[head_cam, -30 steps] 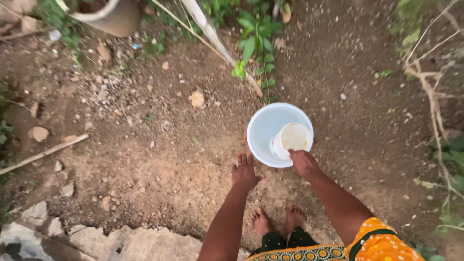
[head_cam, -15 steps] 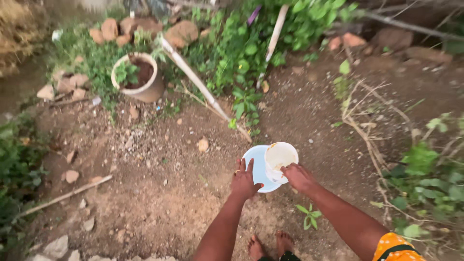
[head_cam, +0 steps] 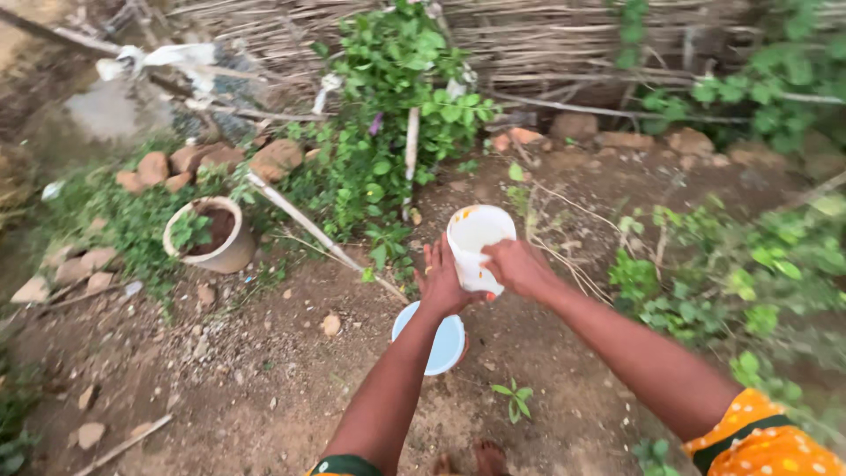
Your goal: The person fills a white bucket with water from a large blue drum using a mug. They then carry the bucket through the garden and water several plants by pouring water over them with the mug.
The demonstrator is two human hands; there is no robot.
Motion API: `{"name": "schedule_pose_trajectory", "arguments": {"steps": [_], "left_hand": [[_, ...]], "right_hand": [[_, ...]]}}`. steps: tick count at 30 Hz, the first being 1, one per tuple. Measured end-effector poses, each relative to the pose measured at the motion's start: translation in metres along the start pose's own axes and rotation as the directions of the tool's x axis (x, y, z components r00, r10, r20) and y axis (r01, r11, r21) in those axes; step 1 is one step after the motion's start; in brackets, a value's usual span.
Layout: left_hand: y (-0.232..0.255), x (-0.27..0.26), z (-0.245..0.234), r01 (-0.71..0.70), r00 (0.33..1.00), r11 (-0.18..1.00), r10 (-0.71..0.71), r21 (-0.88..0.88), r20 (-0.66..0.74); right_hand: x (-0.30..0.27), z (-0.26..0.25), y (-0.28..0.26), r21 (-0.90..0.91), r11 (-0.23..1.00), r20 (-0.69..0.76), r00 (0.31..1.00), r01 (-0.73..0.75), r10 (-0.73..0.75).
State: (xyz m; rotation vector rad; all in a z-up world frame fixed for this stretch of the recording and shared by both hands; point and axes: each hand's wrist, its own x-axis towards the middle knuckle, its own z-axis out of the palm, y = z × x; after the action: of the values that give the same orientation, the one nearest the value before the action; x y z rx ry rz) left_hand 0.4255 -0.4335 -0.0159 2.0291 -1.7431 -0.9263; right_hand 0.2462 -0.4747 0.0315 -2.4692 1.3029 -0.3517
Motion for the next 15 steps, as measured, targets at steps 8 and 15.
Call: {"name": "schedule_pose_trajectory", "arguments": {"steps": [8,15], "left_hand": [[0.088,-0.017,-0.009,-0.448,0.892,0.834,0.395,-0.321,-0.219],[0.138,-0.031,0.009,-0.555,0.801,0.585,0.569,-0.592,-0.189]], "right_hand": [[-0.05,-0.11,-0.018,0.006,0.984,-0.163,0.971,-0.175,0.174],[-0.105,-0.148,-0.032,0.019,0.934,-0.282,0.894,-0.357,0.348]]}}
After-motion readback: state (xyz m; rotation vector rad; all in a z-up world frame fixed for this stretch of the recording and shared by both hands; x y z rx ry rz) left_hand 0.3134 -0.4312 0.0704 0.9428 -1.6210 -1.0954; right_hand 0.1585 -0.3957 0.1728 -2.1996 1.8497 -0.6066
